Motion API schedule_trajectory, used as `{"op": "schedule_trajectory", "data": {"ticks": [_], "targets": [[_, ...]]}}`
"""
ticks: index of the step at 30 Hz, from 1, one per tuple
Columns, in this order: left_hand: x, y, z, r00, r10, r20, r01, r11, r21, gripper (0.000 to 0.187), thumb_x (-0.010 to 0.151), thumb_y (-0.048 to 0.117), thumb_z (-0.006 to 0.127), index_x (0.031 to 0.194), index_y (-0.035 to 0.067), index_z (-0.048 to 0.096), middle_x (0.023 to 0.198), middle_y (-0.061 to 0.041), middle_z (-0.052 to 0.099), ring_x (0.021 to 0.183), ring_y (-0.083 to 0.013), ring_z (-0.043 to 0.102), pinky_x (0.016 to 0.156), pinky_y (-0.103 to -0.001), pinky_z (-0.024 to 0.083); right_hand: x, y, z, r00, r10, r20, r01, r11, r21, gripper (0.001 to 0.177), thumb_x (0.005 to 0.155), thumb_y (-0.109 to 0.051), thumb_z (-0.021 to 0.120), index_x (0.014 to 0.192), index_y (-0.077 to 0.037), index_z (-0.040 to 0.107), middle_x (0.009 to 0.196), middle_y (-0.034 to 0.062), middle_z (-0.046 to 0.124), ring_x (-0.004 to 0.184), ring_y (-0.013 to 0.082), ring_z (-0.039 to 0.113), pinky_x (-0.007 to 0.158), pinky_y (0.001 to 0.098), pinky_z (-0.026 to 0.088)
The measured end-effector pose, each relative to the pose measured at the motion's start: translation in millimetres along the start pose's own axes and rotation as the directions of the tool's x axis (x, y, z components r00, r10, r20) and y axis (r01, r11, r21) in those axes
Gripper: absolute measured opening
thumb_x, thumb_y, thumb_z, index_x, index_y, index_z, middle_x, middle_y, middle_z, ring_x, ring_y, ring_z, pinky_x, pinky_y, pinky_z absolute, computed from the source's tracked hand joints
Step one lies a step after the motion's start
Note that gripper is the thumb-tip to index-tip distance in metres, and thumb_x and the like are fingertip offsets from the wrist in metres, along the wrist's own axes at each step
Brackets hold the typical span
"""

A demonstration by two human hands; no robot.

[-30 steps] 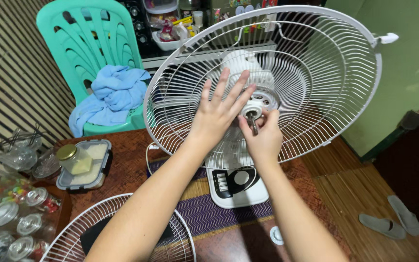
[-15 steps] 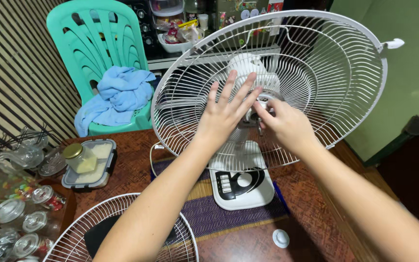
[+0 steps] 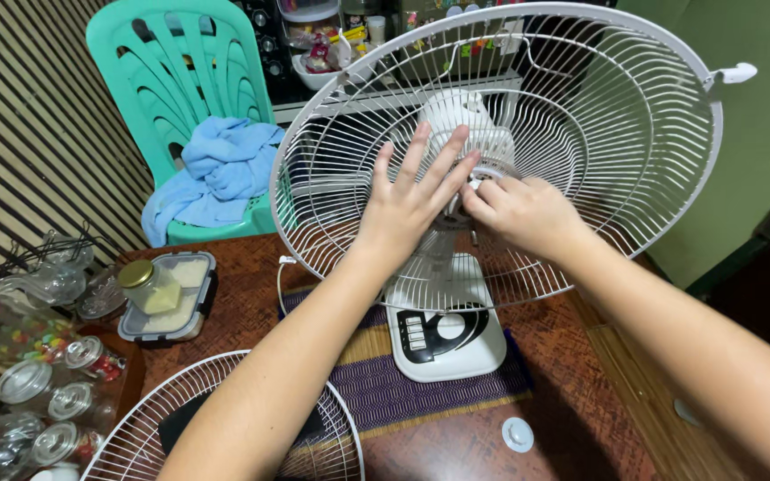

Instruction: The person assembles a table fan by attaching the front grill, inserting the fan blades onto the motor shaft, and securing the rear grill. The person then tightens the central hub nut to lock the components in place.

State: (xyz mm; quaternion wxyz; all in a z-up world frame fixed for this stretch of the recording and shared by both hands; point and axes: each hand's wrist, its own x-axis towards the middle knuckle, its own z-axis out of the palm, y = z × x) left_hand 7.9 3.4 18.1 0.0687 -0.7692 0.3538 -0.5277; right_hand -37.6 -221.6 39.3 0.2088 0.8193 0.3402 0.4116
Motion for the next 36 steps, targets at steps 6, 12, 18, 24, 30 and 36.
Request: {"op": "schedule_trajectory", "data": {"ticks": [6, 12, 18, 24, 30, 36], "targets": [[-1.9, 0.4, -8.0, 1.000, -0.024, 0.017, 0.027, 0.988, -0.149, 0.075, 0.097, 0.036, 0.058, 0.167, 0.025, 0.033, 0.173, -0.004, 0.017, 0.157, -0.0382, 0.018, 0.119, -0.066, 0.032, 3.6, -30.3, -1.8, 0.949, 0.301, -0.091, -0.279, 0.939, 0.202, 0.038, 0.090, -0.036, 0.078, 0.112, -0.008, 0.064, 0.081, 0.0043, 0.058, 0.066, 0.0206, 0.063, 0.054, 0.0343, 0.051], [-1.1, 4.6, -1.8, 0.999, -0.019, -0.041, 0.019, 1.000, 0.016, 0.065, 0.108, 0.022, 0.057, 0.169, 0.025, 0.034, 0.175, -0.004, 0.018, 0.159, -0.0371, 0.016, 0.121, -0.063, 0.033, -0.6, -35.9, -6.6, 0.927, 0.376, 0.017, -0.371, 0.907, 0.200, 0.066, 0.067, -0.045, 0.082, 0.117, -0.005, 0.068, 0.087, 0.0106, 0.061, 0.056, 0.0246, 0.061, 0.048, 0.0365, 0.050], [1.3, 3.4, 3.3, 0.999, -0.019, -0.036, 0.018, 0.999, -0.030, 0.065, 0.105, 0.029, 0.058, 0.167, 0.024, 0.037, 0.174, -0.005, 0.020, 0.156, -0.0371, 0.020, 0.117, -0.066, 0.035, 5.2, -48.7, 12.4, 0.861, 0.503, -0.075, -0.489, 0.859, 0.154, 0.047, 0.085, -0.046, 0.080, 0.108, -0.007, 0.065, 0.086, 0.0087, 0.062, 0.057, 0.0241, 0.061, 0.050, 0.0355, 0.050], [3.0, 0.5, 2.7, 0.998, -0.005, -0.060, 0.002, 0.999, -0.041, 0.066, 0.106, 0.027, 0.059, 0.168, 0.024, 0.036, 0.175, -0.004, 0.018, 0.158, -0.0348, 0.019, 0.119, -0.065, 0.036, 7.6, -72.3, 30.1, 0.691, 0.689, -0.218, -0.629, 0.722, 0.287, 0.048, 0.089, -0.046, 0.081, 0.107, -0.006, 0.062, 0.088, 0.0063, 0.066, 0.062, 0.0247, 0.066, 0.054, 0.0366, 0.052], [6.4, -17.1, 2.9, 0.999, 0.046, -0.017, -0.046, 0.999, -0.020, 0.071, 0.100, 0.021, 0.060, 0.167, 0.027, 0.037, 0.173, -0.005, 0.021, 0.156, -0.0352, 0.023, 0.116, -0.061, 0.038, 7.6, -83.5, 38.8, 0.610, 0.749, -0.258, -0.682, 0.663, 0.310, 0.051, 0.088, -0.043, 0.083, 0.116, -0.006, 0.063, 0.093, 0.0078, 0.069, 0.066, 0.0262, 0.069, 0.058, 0.0365, 0.054], [8.0, -11.8, 9.3, 0.995, 0.010, -0.097, -0.013, 0.999, -0.029, 0.066, 0.107, 0.018, 0.059, 0.168, 0.023, 0.037, 0.174, -0.008, 0.021, 0.155, -0.0332, 0.029, 0.119, -0.052, 0.040, 13.6, -84.4, 48.5, 0.539, 0.787, -0.301, -0.716, 0.616, 0.329, 0.051, 0.086, -0.042, 0.087, 0.112, -0.006, 0.061, 0.085, 0.0064, 0.068, 0.065, 0.0264, 0.069, 0.060, 0.0374, 0.055]]}}
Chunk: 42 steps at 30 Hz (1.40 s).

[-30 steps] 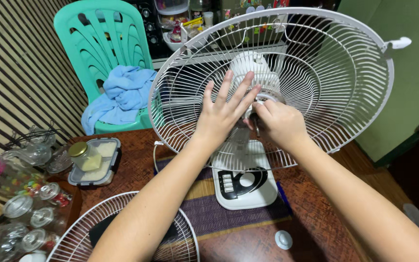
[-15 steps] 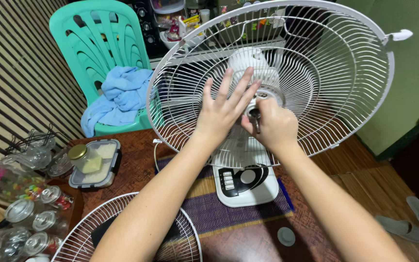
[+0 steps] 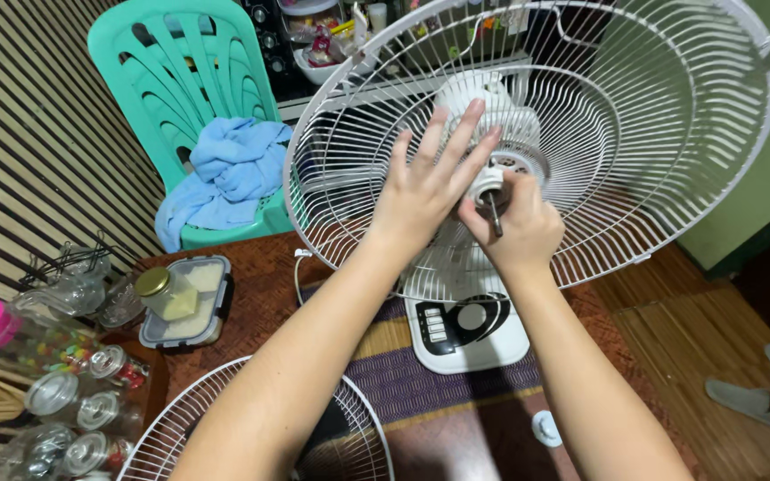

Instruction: The person assembles a table fan by attaching the front grill, inserting the fan blades onto the motor shaft, and securing the rear grill. The person then tightens the central hub nut to lock the components in place.

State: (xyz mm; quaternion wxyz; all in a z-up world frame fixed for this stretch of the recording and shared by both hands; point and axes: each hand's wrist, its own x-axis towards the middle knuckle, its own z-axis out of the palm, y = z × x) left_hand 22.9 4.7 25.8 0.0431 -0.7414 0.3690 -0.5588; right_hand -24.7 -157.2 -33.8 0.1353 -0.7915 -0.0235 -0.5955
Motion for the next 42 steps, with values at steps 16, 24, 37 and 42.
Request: {"op": "schedule_trajectory", "data": {"ticks": [16, 24, 37, 42], "targets": [[29.6, -5.6, -57.4, 0.999, -0.027, 0.023, 0.030, 0.983, -0.179, 0.046, 0.103, 0.025, 0.062, 0.147, 0.014, 0.055, 0.160, -0.009, 0.045, 0.142, -0.0305, 0.048, 0.114, -0.050, 0.044, -15.9, -46.6, 26.0, 0.762, 0.643, -0.075, -0.581, 0.730, 0.359, 0.048, 0.087, -0.027, 0.083, 0.121, -0.007, 0.055, 0.100, 0.0083, 0.072, 0.085, 0.0221, 0.073, 0.079, 0.0344, 0.058], [129.1, -83.6, -99.3, 0.977, -0.203, 0.059, 0.212, 0.933, -0.290, 0.051, 0.075, 0.044, 0.081, 0.109, 0.008, 0.072, 0.105, -0.015, 0.071, 0.102, -0.0357, 0.067, 0.087, -0.049, 0.054, -11.1, -52.8, 4.7, 0.778, 0.628, 0.019, -0.619, 0.762, 0.191, 0.055, 0.086, -0.036, 0.089, 0.121, -0.008, 0.057, 0.091, 0.0096, 0.070, 0.079, 0.0222, 0.069, 0.071, 0.0351, 0.054], [127.1, -69.7, -72.9, 0.968, -0.239, -0.082, 0.225, 0.963, -0.149, 0.006, 0.070, 0.007, 0.071, 0.066, 0.008, 0.075, 0.065, -0.014, 0.072, 0.061, -0.0307, 0.074, 0.053, -0.040, 0.059, -17.0, -52.0, 26.3, 0.705, 0.708, -0.026, -0.632, 0.645, 0.430, 0.047, 0.088, -0.024, 0.087, 0.116, -0.007, 0.052, 0.080, 0.0046, 0.070, 0.070, 0.0126, 0.067, 0.066, 0.0276, 0.053], [127.7, -70.1, -69.8, 0.966, -0.242, -0.090, 0.229, 0.964, -0.136, 0.007, 0.070, 0.006, 0.071, 0.066, 0.008, 0.076, 0.065, -0.015, 0.071, 0.062, -0.0310, 0.075, 0.054, -0.040, 0.059, -15.0, -54.2, 31.0, 0.681, 0.731, -0.036, -0.625, 0.606, 0.491, 0.049, 0.090, -0.024, 0.085, 0.119, -0.006, 0.050, 0.082, 0.0056, 0.070, 0.071, 0.0122, 0.066, 0.065, 0.0259, 0.053]]}}
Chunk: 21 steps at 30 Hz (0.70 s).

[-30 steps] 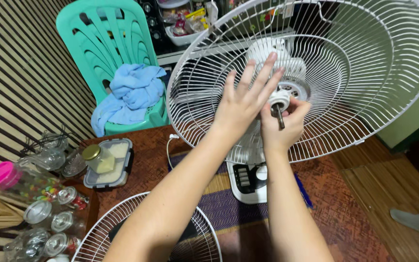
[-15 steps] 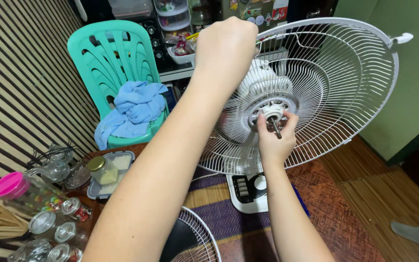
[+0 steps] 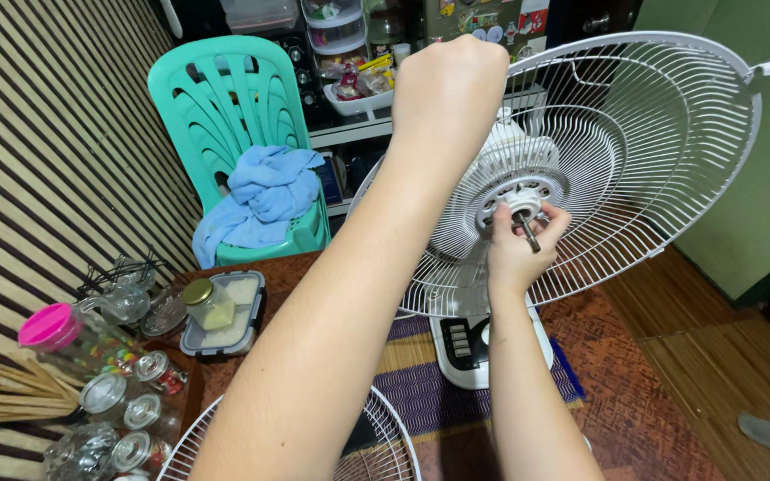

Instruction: The person assembles a table fan by attaching the front grill, inserting the fan blades onto the motor shaft, and securing the rear grill. The person then tightens the central hub nut to lock the components in place.

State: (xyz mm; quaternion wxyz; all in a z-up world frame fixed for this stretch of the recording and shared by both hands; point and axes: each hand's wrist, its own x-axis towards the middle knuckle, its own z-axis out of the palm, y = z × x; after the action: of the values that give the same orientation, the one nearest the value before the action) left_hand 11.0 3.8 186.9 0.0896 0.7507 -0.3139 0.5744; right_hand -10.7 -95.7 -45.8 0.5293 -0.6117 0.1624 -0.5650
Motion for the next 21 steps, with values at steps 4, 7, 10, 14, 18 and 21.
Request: {"op": "schedule_trajectory", "data": {"ticks": [4, 7, 10, 14, 18, 21], "targets": [[-0.4, -5.8, -2.1, 0.999, -0.007, 0.031, 0.008, 1.000, -0.019, 0.007, 0.069, 0.007, 0.071, 0.065, 0.009, 0.076, 0.064, -0.015, 0.071, 0.062, -0.0311, 0.074, 0.054, -0.041, 0.059, -5.0, -3.0, -3.9, 0.988, -0.009, 0.156, -0.031, 0.968, 0.250, 0.051, 0.097, -0.030, 0.078, 0.130, -0.008, 0.045, 0.095, 0.0032, 0.069, 0.084, 0.0078, 0.071, 0.070, 0.0220, 0.056], [-2.8, -4.9, -5.5, 1.000, 0.002, -0.011, -0.002, 1.000, -0.023, 0.008, 0.071, 0.006, 0.071, 0.065, 0.008, 0.076, 0.064, -0.015, 0.071, 0.062, -0.0312, 0.074, 0.056, -0.040, 0.060, -5.2, -1.9, -2.2, 0.995, -0.003, 0.097, -0.005, 0.997, 0.080, 0.051, 0.095, -0.028, 0.082, 0.127, -0.006, 0.048, 0.096, 0.0069, 0.069, 0.079, 0.0108, 0.068, 0.067, 0.0227, 0.054], [-4.0, 4.5, -5.6, 0.999, -0.037, 0.007, 0.037, 0.999, -0.024, 0.009, 0.072, 0.007, 0.071, 0.064, 0.008, 0.076, 0.063, -0.015, 0.071, 0.060, -0.0307, 0.074, 0.054, -0.041, 0.059, -3.5, 4.5, 0.8, 0.999, -0.015, 0.050, 0.015, 1.000, -0.002, 0.047, 0.097, -0.026, 0.084, 0.122, -0.005, 0.050, 0.093, 0.0115, 0.070, 0.079, 0.0147, 0.067, 0.068, 0.0241, 0.052], [-2.3, 14.2, -3.7, 0.996, -0.086, 0.000, 0.086, 0.996, -0.038, 0.010, 0.071, 0.007, 0.070, 0.062, 0.008, 0.076, 0.061, -0.015, 0.071, 0.059, -0.0308, 0.074, 0.051, -0.041, 0.058, 1.0, 10.7, 6.3, 0.999, -0.031, 0.008, 0.029, 0.983, 0.179, 0.045, 0.099, -0.026, 0.081, 0.118, -0.005, 0.046, 0.096, 0.0115, 0.072, 0.086, 0.0141, 0.073, 0.071, 0.0228, 0.057], [-4.7, 17.1, -3.9, 0.995, -0.096, 0.032, 0.097, 0.995, -0.028, 0.009, 0.070, 0.007, 0.070, 0.063, 0.009, 0.076, 0.061, -0.014, 0.071, 0.060, -0.0306, 0.075, 0.051, -0.041, 0.058, -0.2, 13.5, 6.3, 0.999, 0.048, 0.002, -0.048, 0.982, 0.183, 0.045, 0.099, -0.028, 0.080, 0.115, -0.006, 0.045, 0.090, 0.0102, 0.073, 0.081, 0.0135, 0.073, 0.068, 0.0223, 0.055], [-4.0, 18.3, -3.8, 0.995, -0.098, 0.033, 0.098, 0.995, -0.018, 0.009, 0.070, 0.007, 0.070, 0.063, 0.008, 0.076, 0.061, -0.014, 0.071, 0.059, -0.0305, 0.075, 0.051, -0.041, 0.059, -1.5, 15.1, 9.3, 0.998, 0.056, -0.021, -0.052, 0.989, 0.137, 0.045, 0.100, -0.028, 0.080, 0.115, -0.006, 0.045, 0.089, 0.0103, 0.073, 0.080, 0.0135, 0.071, 0.068, 0.0229, 0.054]]}}
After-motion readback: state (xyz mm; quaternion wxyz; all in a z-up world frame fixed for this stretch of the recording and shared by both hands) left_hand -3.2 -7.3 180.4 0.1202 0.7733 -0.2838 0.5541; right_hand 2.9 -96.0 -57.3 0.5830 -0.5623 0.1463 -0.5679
